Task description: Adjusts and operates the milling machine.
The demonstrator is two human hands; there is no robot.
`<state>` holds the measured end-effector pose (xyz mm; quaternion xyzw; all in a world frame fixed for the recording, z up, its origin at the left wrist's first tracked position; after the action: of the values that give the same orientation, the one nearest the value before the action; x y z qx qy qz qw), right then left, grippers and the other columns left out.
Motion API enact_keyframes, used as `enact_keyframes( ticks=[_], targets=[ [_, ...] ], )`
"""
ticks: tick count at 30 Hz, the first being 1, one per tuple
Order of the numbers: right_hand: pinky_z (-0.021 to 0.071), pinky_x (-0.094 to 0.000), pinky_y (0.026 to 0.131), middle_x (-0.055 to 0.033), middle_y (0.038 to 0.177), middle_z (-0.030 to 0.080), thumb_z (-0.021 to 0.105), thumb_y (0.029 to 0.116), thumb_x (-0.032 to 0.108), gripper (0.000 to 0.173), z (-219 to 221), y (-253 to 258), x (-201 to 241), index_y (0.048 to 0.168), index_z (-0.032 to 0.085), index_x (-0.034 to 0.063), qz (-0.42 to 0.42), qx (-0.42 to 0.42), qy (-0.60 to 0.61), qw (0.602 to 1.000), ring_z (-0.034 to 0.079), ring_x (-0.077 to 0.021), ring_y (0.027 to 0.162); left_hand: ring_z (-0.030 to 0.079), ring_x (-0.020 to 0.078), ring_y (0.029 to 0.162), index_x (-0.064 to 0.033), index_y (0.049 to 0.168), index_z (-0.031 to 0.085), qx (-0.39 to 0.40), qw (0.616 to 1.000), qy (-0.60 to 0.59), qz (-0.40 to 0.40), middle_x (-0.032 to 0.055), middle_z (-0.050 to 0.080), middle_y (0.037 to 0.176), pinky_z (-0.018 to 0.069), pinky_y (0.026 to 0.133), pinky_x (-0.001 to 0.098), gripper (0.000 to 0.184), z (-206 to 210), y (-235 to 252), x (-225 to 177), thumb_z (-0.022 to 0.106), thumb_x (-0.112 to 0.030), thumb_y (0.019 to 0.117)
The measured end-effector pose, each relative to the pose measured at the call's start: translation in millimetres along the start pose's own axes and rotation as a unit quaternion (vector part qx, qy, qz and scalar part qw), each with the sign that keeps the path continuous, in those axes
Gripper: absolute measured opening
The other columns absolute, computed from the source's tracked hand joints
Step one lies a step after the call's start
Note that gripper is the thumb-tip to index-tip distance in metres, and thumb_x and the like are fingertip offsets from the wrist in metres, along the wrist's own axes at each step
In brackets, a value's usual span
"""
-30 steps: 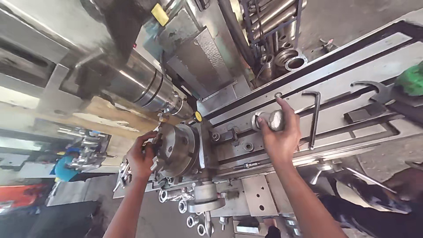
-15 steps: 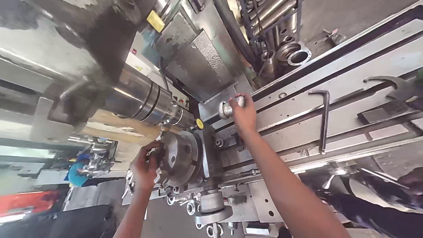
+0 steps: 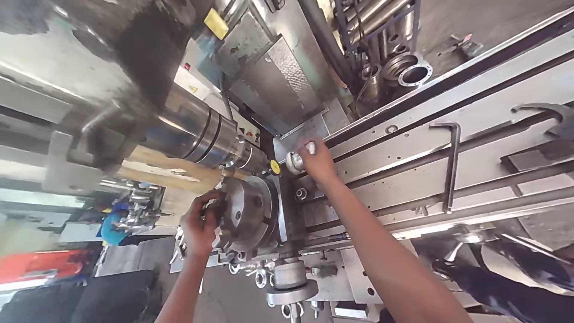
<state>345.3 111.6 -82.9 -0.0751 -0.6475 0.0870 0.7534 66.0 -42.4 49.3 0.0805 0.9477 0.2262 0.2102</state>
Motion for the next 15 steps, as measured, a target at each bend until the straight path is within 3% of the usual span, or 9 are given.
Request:
enact_keyframes(
  ticks=[4, 7, 12, 15],
  targets=[
    [0.0534, -0.0570, 0.077, -0.0177, 0.107, 0.067, 0.064, 0.0978, 0.035, 0.039, -19.6, 4.1, 14.1, 0.129, 0.059, 0.0131, -0.035, -0.106, 0.032, 0.993, 0.066, -0.0346, 0.096, 0.070, 0.0096, 0.097, 0.0051, 0.117, 0.065, 0.000, 1.000, -0.011, 0.019, 0.0140, 0.071, 0.120, 0.0590, 0.078, 0.0247, 0.028, 1.3, 0.4, 2.7, 0.049, -0.007, 0.0970],
    [0.0548, -0.0615, 0.078, -0.0259, 0.121, 0.063, 0.062, 0.0975, 0.033, 0.042, 6.4, -7.9, 18.3, 0.135, 0.058, 0.0146, -0.001, -0.058, -0.058, 0.997, 0.066, -0.0427, 0.102, 0.070, 0.0080, 0.094, 0.0029, 0.119, 0.065, -0.001, 1.000, 0.001, -0.001, 0.0122, 0.070, 0.121, 0.0589, 0.075, 0.0234, 0.029, 0.9, 0.1, 2.8, 0.050, -0.006, 0.0963],
    [0.0523, -0.0632, 0.078, -0.0215, 0.111, 0.067, 0.061, 0.0992, 0.035, 0.041, 17.2, -6.4, 6.0, 0.135, 0.056, 0.0155, 0.021, 0.040, -0.080, 0.996, 0.066, -0.0409, 0.101, 0.069, 0.0082, 0.094, 0.0044, 0.117, 0.066, -0.005, 1.000, 0.014, 0.004, 0.0146, 0.071, 0.118, 0.0576, 0.077, 0.0231, 0.029, -0.8, -1.8, 1.4, 0.049, -0.003, 0.0954],
    [0.0527, -0.0624, 0.079, -0.0206, 0.110, 0.067, 0.062, 0.0969, 0.035, 0.041, 5.9, -1.9, 3.4, 0.133, 0.058, 0.0149, 0.008, 0.035, -0.047, 0.998, 0.066, -0.0391, 0.100, 0.068, 0.0065, 0.089, 0.0043, 0.117, 0.066, -0.004, 1.000, 0.006, 0.005, 0.0134, 0.071, 0.118, 0.0566, 0.074, 0.0221, 0.029, -0.7, -0.9, 2.5, 0.048, -0.004, 0.0963]
  ],
)
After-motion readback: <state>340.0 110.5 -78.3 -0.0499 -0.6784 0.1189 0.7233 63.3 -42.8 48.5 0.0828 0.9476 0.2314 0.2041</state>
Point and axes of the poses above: each hand's wrist, its own y-axis towards the middle knuckle, its own z-axis out of the palm, x = y × z, the point moved 3 cm from there along y, towards the middle knuckle
